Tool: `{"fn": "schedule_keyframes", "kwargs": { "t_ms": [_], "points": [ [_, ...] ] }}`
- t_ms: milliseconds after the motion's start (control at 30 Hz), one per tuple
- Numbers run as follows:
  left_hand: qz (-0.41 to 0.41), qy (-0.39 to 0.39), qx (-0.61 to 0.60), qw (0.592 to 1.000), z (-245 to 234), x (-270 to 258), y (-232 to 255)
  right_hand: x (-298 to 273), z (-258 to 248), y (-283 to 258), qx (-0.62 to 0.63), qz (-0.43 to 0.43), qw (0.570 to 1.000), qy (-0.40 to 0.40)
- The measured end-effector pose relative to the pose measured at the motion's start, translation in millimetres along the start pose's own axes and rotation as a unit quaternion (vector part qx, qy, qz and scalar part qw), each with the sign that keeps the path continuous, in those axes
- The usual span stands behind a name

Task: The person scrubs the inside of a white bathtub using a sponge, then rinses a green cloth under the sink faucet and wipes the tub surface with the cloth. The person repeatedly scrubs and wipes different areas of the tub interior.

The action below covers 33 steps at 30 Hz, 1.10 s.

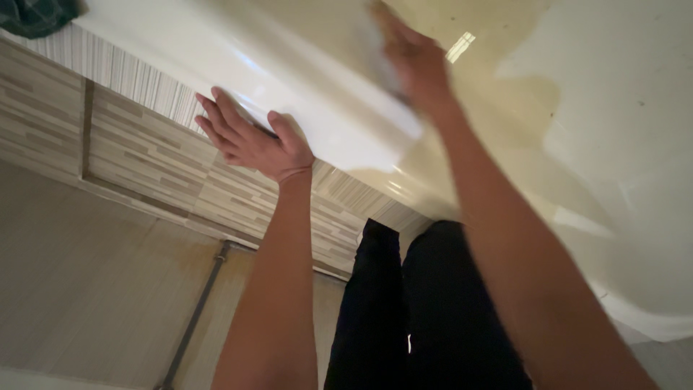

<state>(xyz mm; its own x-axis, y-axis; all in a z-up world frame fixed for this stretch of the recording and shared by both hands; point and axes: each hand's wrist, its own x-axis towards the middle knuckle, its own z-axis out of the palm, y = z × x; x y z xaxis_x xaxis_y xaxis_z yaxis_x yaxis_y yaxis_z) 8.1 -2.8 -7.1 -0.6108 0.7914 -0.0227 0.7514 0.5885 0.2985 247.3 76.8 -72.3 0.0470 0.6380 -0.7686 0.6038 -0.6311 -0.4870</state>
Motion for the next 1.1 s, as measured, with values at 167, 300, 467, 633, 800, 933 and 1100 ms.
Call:
{"fn": "schedule_keyframes", "kwargs": {
  "t_ms": [167,300,467,633,800,933,1100],
  "points": [
    [0.031,0.014,-0.015,0.999,-1,3,-1,-45,24,-110,0.071,-0.186,0.979,0.042],
    [0.013,0.006,-0.003,1.000,2,1,-4,-75,21,-96,0.038,-0.325,0.939,0.106],
    [0.022,0.010,-0.007,1.000,-3,2,0,-112,-7,-7,-0.058,-0.291,0.951,0.091],
    [0.030,0.019,-0.008,0.999,-2,3,-1,-180,-57,126,-0.069,-0.293,0.948,0.105],
    [0.032,0.024,-0.011,0.999,3,1,-3,-255,-118,237,-0.228,-0.171,0.957,0.063],
    [0.035,0.024,-0.010,0.999,0,2,-6,-268,-144,262,-0.181,-0.103,0.978,0.029],
    [0.026,0.013,-0.003,1.000,2,1,-5,-232,-122,220,-0.237,-0.108,0.965,-0.038]
  ]
}}
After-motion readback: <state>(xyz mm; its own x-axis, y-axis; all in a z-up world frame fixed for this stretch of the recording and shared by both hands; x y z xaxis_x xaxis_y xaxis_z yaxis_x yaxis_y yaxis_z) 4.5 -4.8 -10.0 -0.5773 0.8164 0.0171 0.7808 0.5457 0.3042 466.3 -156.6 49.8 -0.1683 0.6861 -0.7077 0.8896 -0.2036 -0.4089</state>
